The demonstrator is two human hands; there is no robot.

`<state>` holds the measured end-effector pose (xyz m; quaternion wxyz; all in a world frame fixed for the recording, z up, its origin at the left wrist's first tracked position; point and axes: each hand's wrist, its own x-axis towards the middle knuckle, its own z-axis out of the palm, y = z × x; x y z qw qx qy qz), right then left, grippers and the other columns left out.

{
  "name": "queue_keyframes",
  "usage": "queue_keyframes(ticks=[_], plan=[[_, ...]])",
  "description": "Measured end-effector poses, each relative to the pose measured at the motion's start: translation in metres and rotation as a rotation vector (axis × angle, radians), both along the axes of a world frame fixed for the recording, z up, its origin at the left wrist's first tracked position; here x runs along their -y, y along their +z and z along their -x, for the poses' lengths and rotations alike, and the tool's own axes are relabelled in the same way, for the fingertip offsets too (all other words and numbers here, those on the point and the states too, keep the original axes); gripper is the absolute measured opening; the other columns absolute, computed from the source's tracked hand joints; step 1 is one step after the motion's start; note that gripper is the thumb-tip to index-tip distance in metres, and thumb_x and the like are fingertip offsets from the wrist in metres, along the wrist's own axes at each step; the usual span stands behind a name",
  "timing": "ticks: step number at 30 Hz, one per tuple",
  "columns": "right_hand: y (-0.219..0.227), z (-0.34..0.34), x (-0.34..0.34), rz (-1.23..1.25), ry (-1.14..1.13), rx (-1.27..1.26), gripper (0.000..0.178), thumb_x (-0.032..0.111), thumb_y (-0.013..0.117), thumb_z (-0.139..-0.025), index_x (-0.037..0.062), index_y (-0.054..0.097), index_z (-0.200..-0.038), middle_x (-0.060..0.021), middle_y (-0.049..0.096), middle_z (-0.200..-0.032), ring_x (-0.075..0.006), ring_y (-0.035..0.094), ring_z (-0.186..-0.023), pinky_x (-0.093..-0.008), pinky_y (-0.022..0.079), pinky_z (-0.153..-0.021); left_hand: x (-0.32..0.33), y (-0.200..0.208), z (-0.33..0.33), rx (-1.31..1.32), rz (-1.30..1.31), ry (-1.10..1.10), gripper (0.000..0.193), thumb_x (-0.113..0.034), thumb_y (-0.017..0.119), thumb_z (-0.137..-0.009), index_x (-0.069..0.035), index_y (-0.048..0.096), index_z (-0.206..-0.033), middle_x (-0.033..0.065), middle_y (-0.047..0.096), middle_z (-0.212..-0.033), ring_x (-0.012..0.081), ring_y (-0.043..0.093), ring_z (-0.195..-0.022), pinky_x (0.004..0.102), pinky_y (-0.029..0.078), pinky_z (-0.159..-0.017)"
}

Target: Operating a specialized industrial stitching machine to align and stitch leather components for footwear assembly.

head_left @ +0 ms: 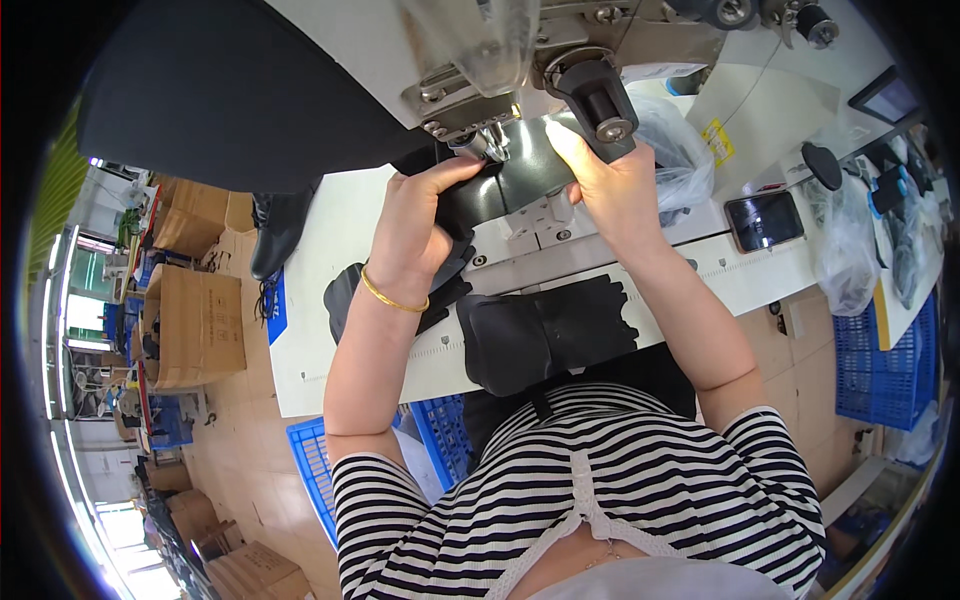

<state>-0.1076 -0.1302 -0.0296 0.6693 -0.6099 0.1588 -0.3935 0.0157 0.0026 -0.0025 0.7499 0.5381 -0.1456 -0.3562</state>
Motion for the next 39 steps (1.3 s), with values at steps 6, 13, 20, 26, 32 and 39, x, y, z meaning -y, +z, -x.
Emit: queue_keyframes(ticks=[6,13,20,26,32,39], plan=[[-0.003,0.001,-0.001,0.007,-0.011,0.003,0.019,0.017,0.060,-0.089,-0.0017,0.063,-0.088,-0.0008,0.055,-0.062,-0.0064,0.048,-0.047,-0.0225,0.040,-0.045,-0.001,-0.001,0.003,-0.186,0.208,-0.024,0.021,0.003,0.060,-0.081,0.006,0.061,-0.102,0.0114,0.065,-0.097,0.0207,0.064,-0.085,0.0317,0.052,-0.077],[-0.039,0.039,-0.041,-0.146,0.015,0.025,0.022,0.019,0.059,-0.091,-0.0024,0.061,-0.092,-0.0022,0.058,-0.070,-0.0079,0.056,-0.056,-0.0221,0.043,-0.047,-0.029,-0.035,0.036,0.144,0.183,0.210,0.022,-0.002,0.064,-0.084,0.002,0.062,-0.106,0.0066,0.065,-0.099,0.0144,0.063,-0.087,0.0275,0.052,-0.078],[-0.090,0.063,-0.065,-0.281,0.333,-0.223,0.016,0.014,0.058,-0.091,-0.0020,0.059,-0.090,-0.0031,0.062,-0.071,-0.0090,0.061,-0.062,-0.0204,0.044,-0.052,-0.074,-0.062,0.019,0.114,-0.091,0.148,0.022,-0.012,0.065,-0.087,0.003,0.064,-0.103,0.0055,0.066,-0.095,0.0116,0.061,-0.083,0.0253,0.050,-0.073],[-0.099,0.056,-0.077,-0.225,0.368,-0.338,0.020,0.011,0.061,-0.089,-0.0005,0.053,-0.074,-0.0031,0.057,-0.059,-0.0108,0.064,-0.061,-0.0206,0.042,-0.049,-0.090,-0.067,-0.005,0.291,-0.373,0.109,0.026,-0.018,0.070,-0.083,0.005,0.067,-0.096,0.0042,0.067,-0.084,0.0095,0.060,-0.070,0.0225,0.049,-0.064],[-0.096,0.049,-0.085,-0.195,0.375,-0.341,0.023,0.010,0.061,-0.089,0.0018,0.048,-0.071,-0.0006,0.051,-0.055,-0.0111,0.063,-0.058,-0.0209,0.042,-0.048,-0.099,-0.065,-0.013,0.382,-0.364,0.135,0.028,-0.020,0.071,-0.083,0.006,0.068,-0.091,0.0033,0.066,-0.076,0.0074,0.057,-0.064,0.0204,0.047,-0.059],[-0.096,0.037,-0.087,-0.212,0.471,-0.264,0.017,0.012,0.064,-0.086,-0.0028,0.056,-0.089,-0.0041,0.057,-0.070,-0.0139,0.063,-0.069,-0.0253,0.046,-0.056,-0.121,-0.057,-0.033,0.450,-0.419,0.238,0.029,-0.023,0.070,-0.084,0.005,0.068,-0.089,0.0030,0.066,-0.075,0.0069,0.057,-0.064,0.0206,0.046,-0.058]])
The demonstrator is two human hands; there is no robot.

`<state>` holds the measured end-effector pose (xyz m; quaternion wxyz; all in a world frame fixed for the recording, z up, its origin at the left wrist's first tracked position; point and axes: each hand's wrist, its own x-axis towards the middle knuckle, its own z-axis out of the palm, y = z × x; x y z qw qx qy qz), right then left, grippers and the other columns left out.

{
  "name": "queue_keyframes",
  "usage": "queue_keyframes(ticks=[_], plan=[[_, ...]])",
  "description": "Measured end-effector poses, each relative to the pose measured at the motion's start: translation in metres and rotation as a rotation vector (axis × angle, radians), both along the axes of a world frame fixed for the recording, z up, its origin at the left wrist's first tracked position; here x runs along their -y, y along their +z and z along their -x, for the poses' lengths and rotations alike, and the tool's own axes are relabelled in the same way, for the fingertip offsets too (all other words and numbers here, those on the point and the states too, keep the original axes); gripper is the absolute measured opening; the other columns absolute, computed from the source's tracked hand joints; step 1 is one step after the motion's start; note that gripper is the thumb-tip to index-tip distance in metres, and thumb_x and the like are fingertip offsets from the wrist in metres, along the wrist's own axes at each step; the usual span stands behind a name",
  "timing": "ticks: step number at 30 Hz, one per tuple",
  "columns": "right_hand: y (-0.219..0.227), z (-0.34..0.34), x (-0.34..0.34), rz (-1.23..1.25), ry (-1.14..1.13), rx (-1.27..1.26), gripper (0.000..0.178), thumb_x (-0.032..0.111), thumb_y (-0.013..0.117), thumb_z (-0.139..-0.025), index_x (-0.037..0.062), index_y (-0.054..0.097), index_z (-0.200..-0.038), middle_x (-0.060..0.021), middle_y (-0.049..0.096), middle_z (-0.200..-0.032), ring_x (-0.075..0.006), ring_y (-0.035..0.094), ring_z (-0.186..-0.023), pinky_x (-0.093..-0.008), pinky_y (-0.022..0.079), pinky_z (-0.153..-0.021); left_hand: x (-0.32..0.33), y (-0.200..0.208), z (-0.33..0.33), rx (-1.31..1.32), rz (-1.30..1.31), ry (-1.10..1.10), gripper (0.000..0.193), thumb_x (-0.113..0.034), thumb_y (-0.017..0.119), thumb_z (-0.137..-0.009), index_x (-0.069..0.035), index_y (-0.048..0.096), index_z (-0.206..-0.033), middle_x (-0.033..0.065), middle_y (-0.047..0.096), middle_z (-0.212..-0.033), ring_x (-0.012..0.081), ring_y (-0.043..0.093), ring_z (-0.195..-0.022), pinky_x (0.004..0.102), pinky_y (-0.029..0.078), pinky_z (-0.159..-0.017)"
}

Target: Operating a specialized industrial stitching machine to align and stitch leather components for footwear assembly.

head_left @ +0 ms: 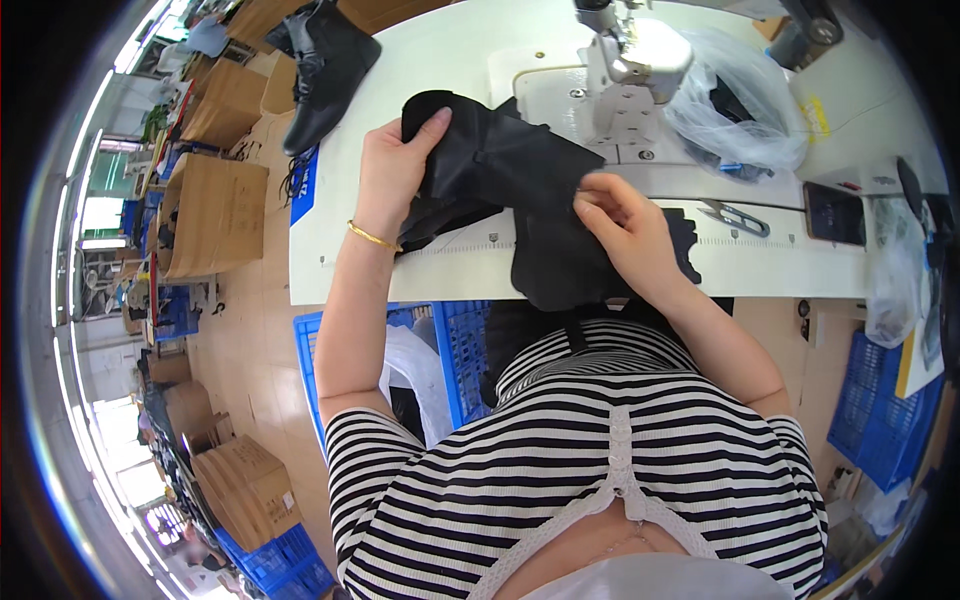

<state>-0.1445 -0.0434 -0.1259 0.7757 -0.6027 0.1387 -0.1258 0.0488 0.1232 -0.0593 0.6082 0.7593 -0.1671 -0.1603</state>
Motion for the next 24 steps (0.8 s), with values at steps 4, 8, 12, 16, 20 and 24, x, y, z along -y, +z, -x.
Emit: queue_keyframes(ticks=[4,8,12,16,20,24], plan=[[0.009,0.011,0.010,1.068,-0.092,0.115,0.038,0.018,0.073,-0.073,-0.0009,0.059,-0.103,-0.0108,0.057,-0.096,-0.0244,0.055,-0.091,-0.0364,0.043,-0.078,-0.033,-0.006,-0.035,0.096,-0.110,0.090,0.031,-0.027,0.069,-0.084,0.004,0.069,-0.086,0.0020,0.065,-0.074,0.0063,0.055,-0.064,0.0211,0.045,-0.058],[-0.003,0.017,0.014,1.264,-0.020,0.102,0.045,0.022,0.075,-0.068,-0.0006,0.060,-0.104,-0.0112,0.055,-0.103,-0.0280,0.051,-0.097,-0.0406,0.038,-0.087,-0.059,-0.007,-0.057,0.214,-0.394,0.136,0.034,-0.031,0.068,-0.084,0.003,0.068,-0.086,0.0031,0.064,-0.071,0.0085,0.055,-0.063,0.0244,0.045,-0.059],[-0.006,0.015,0.012,1.313,-0.020,0.246,0.041,0.014,0.074,-0.067,-0.0011,0.060,-0.102,-0.0101,0.057,-0.099,-0.0277,0.054,-0.091,-0.0399,0.040,-0.083,-0.064,-0.017,-0.048,0.879,-0.478,0.329,0.026,-0.024,0.068,-0.082,0.000,0.066,-0.093,0.0105,0.065,-0.083,0.0224,0.060,-0.074,0.0319,0.048,-0.069],[-0.004,0.017,0.012,1.351,-0.084,0.315,0.033,0.007,0.072,-0.067,-0.0003,0.060,-0.097,-0.0095,0.058,-0.099,-0.0270,0.055,-0.089,-0.0390,0.041,-0.082,-0.038,-0.020,0.013,1.176,-0.332,0.151,0.027,-0.011,0.071,-0.075,-0.002,0.064,-0.100,0.0122,0.065,-0.094,0.0253,0.060,-0.085,0.0317,0.048,-0.077],[-0.008,0.021,0.024,1.209,-0.097,0.484,0.024,0.004,0.071,-0.069,0.0016,0.058,-0.089,-0.0096,0.061,-0.092,-0.0275,0.058,-0.082,-0.0373,0.045,-0.074,0.005,-0.022,0.086,0.848,-0.089,-0.273,0.046,-0.004,0.077,-0.066,-0.001,0.061,-0.110,0.0102,0.063,-0.102,0.0245,0.060,-0.092,0.0325,0.046,-0.085],[0.009,0.021,0.045,1.017,0.091,0.407,0.018,0.007,0.069,-0.074,0.0042,0.059,-0.089,-0.0105,0.062,-0.086,-0.0294,0.060,-0.077,-0.0371,0.047,-0.067,0.023,-0.042,0.103,0.075,0.070,-0.473,0.042,-0.004,0.077,-0.068,0.000,0.063,-0.108,0.0063,0.065,-0.103,0.0137,0.060,-0.092,0.0279,0.047,-0.084]])
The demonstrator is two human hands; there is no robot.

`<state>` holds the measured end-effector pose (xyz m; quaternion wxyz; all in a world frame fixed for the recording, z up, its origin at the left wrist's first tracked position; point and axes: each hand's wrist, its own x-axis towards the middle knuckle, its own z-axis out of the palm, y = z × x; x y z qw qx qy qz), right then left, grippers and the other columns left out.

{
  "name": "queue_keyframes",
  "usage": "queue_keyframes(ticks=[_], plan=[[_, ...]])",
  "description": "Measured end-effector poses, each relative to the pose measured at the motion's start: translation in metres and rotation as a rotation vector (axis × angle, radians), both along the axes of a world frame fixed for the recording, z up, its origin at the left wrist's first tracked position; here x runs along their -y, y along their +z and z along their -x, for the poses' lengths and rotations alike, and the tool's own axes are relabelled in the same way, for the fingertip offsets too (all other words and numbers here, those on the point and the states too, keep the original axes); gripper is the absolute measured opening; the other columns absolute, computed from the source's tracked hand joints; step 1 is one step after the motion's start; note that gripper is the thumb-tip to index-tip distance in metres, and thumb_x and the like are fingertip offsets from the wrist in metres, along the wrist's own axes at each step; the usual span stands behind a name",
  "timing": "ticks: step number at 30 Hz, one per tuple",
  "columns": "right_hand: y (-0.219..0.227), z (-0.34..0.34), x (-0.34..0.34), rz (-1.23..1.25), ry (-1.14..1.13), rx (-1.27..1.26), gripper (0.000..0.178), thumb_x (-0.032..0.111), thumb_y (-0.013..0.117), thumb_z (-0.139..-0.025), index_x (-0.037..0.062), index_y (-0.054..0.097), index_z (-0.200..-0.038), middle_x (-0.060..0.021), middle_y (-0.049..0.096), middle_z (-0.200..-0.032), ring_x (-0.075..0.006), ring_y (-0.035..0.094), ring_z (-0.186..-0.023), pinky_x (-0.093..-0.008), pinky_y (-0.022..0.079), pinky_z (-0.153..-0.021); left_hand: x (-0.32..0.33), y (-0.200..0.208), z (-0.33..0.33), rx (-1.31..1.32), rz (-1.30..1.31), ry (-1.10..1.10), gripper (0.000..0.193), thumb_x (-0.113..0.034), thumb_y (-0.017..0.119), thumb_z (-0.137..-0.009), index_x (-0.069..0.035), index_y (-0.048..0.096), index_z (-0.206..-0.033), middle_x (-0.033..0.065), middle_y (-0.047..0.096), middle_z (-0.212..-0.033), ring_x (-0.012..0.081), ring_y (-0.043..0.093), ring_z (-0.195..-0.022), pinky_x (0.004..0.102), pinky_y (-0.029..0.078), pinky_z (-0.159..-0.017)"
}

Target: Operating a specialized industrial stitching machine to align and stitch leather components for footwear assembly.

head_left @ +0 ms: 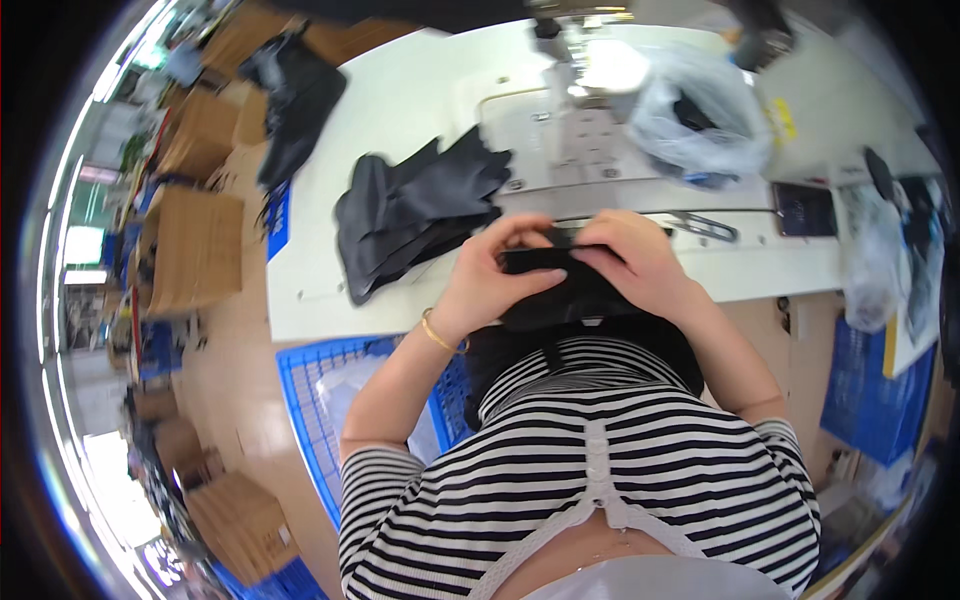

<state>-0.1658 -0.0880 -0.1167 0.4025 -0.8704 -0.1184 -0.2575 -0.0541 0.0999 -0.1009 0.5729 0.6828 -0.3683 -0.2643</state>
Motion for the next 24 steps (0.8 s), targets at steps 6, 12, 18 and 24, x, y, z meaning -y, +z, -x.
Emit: queue_keyframes(ticks=[6,12,18,24], plan=[[0.003,-0.007,0.061,0.138,-0.482,0.247,0.015,0.011,0.067,-0.078,0.0053,0.061,-0.091,-0.0102,0.062,-0.088,-0.0305,0.059,-0.083,-0.0397,0.046,-0.075,0.019,-0.024,0.016,-0.279,-0.090,0.229,0.016,-0.006,0.069,-0.079,0.004,0.068,-0.091,0.0065,0.068,-0.079,0.0107,0.062,-0.068,0.0242,0.051,-0.063],[-0.002,-0.016,0.156,0.483,-0.833,-0.167,0.011,0.012,0.066,-0.076,0.0065,0.065,-0.086,-0.0109,0.060,-0.087,-0.0313,0.058,-0.083,-0.0409,0.046,-0.072,0.020,-0.022,0.012,-0.448,-0.074,0.223,0.014,-0.004,0.068,-0.079,0.004,0.066,-0.090,0.0083,0.069,-0.082,0.0136,0.064,-0.070,0.0262,0.053,-0.065],[-0.003,-0.020,0.162,0.480,-0.851,-0.016,0.011,0.020,0.060,-0.084,0.0090,0.063,-0.086,-0.0090,0.061,-0.085,-0.0329,0.059,-0.077,-0.0394,0.047,-0.067,0.022,-0.021,0.014,-0.356,-0.099,0.194,0.019,0.001,0.071,-0.071,0.003,0.066,-0.089,0.0077,0.069,-0.084,0.0140,0.064,-0.072,0.0275,0.054,-0.068],[0.025,-0.001,0.114,-0.159,-0.753,-0.051,0.015,0.017,0.055,-0.091,0.0046,0.060,-0.098,-0.0026,0.064,-0.080,-0.0113,0.056,-0.068,-0.0245,0.045,-0.064,0.018,-0.023,0.009,-0.393,-0.087,0.182,0.017,-0.003,0.070,-0.077,0.004,0.066,-0.092,0.0078,0.068,-0.084,0.0134,0.065,-0.072,0.0262,0.053,-0.066]])
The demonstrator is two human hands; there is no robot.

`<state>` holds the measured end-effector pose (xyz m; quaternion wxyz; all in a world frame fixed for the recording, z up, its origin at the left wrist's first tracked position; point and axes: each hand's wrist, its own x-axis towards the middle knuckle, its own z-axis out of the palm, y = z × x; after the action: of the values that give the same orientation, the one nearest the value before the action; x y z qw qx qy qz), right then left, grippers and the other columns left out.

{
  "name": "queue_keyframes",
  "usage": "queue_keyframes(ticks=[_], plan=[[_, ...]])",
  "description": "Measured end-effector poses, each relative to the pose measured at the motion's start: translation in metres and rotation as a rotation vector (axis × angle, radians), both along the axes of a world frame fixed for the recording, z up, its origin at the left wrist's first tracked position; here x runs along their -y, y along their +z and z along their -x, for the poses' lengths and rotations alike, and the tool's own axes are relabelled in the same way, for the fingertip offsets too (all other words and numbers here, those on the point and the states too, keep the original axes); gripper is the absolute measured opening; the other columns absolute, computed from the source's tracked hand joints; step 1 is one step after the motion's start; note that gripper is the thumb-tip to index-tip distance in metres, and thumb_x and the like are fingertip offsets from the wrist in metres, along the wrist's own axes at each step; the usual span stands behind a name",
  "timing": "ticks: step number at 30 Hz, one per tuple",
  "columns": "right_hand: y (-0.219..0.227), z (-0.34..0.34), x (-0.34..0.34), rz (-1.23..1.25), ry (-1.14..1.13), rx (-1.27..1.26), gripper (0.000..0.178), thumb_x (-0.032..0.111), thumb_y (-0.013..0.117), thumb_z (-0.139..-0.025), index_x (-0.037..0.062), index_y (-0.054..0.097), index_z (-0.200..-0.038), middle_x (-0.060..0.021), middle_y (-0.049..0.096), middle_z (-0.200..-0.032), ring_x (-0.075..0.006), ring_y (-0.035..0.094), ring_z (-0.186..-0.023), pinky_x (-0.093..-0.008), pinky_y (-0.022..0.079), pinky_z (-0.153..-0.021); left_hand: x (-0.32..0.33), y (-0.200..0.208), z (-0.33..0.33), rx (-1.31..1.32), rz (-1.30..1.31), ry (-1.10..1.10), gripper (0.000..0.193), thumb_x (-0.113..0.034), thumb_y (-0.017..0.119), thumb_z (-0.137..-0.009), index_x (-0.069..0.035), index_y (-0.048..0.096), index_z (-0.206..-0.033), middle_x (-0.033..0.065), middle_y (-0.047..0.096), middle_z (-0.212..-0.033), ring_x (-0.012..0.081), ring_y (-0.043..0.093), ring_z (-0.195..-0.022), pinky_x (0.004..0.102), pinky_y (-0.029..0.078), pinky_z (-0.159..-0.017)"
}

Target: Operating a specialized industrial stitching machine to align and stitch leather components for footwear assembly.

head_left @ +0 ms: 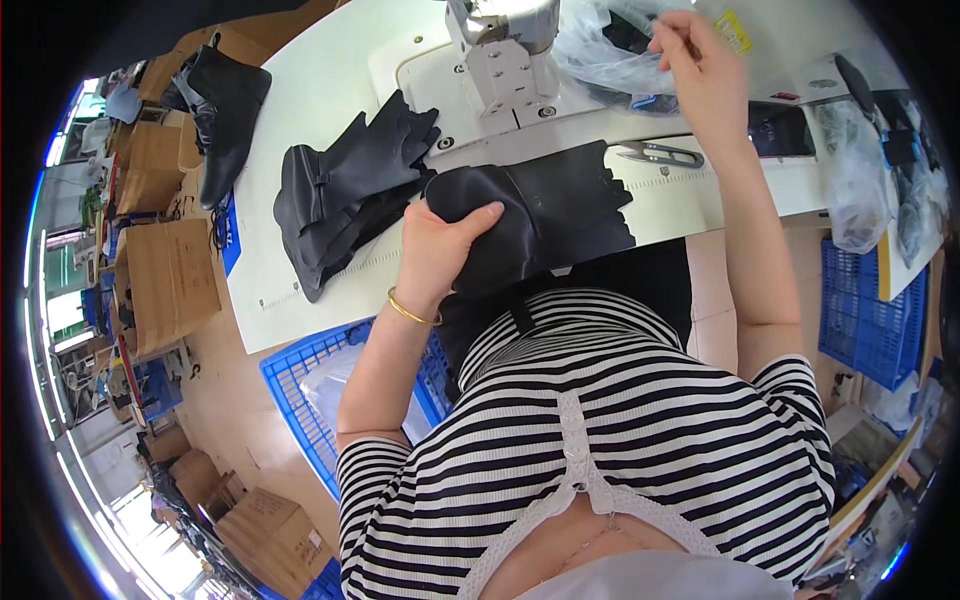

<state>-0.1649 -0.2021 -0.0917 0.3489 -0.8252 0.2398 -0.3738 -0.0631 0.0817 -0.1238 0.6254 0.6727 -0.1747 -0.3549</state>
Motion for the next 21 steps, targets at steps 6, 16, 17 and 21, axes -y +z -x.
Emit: queue_keyframes(ticks=[6,16,17,21], plan=[[-0.003,0.023,-0.066,-0.500,0.551,-0.134,0.015,0.012,0.059,-0.088,-0.0002,0.062,-0.096,-0.0007,0.061,-0.076,-0.0070,0.054,-0.067,-0.0209,0.044,-0.061,-0.005,-0.003,-0.004,-0.185,0.026,0.088,0.022,-0.017,0.061,-0.089,0.004,0.065,-0.094,0.0069,0.068,-0.083,0.0109,0.063,-0.069,0.0241,0.051,-0.063],[-0.033,0.001,-0.123,-0.502,0.745,-0.332,0.010,0.008,0.062,-0.083,-0.0023,0.061,-0.083,-0.0047,0.060,-0.066,-0.0094,0.055,-0.059,-0.0236,0.045,-0.055,-0.009,0.002,0.001,-0.125,-0.006,0.009,0.015,-0.011,0.064,-0.084,0.002,0.065,-0.092,0.0051,0.067,-0.083,0.0092,0.062,-0.071,0.0236,0.051,-0.066],[-0.034,0.000,-0.123,-0.445,0.734,-0.320,0.011,0.009,0.062,-0.083,-0.0025,0.060,-0.082,-0.0050,0.060,-0.065,-0.0097,0.055,-0.058,-0.0241,0.045,-0.055,-0.008,0.005,0.003,-0.001,-0.065,-0.042,0.014,-0.007,0.066,-0.080,0.002,0.066,-0.092,0.0050,0.068,-0.083,0.0092,0.062,-0.072,0.0237,0.050,-0.066],[-0.029,-0.001,-0.124,-0.549,0.675,-0.350,0.015,0.011,0.062,-0.085,-0.0020,0.059,-0.080,-0.0046,0.059,-0.064,-0.0101,0.054,-0.058,-0.0248,0.044,-0.054,-0.003,0.002,0.005,0.063,-0.031,-0.059,0.018,0.002,0.069,-0.074,0.003,0.065,-0.091,0.0051,0.068,-0.083,0.0097,0.062,-0.072,0.0244,0.051,-0.068]])
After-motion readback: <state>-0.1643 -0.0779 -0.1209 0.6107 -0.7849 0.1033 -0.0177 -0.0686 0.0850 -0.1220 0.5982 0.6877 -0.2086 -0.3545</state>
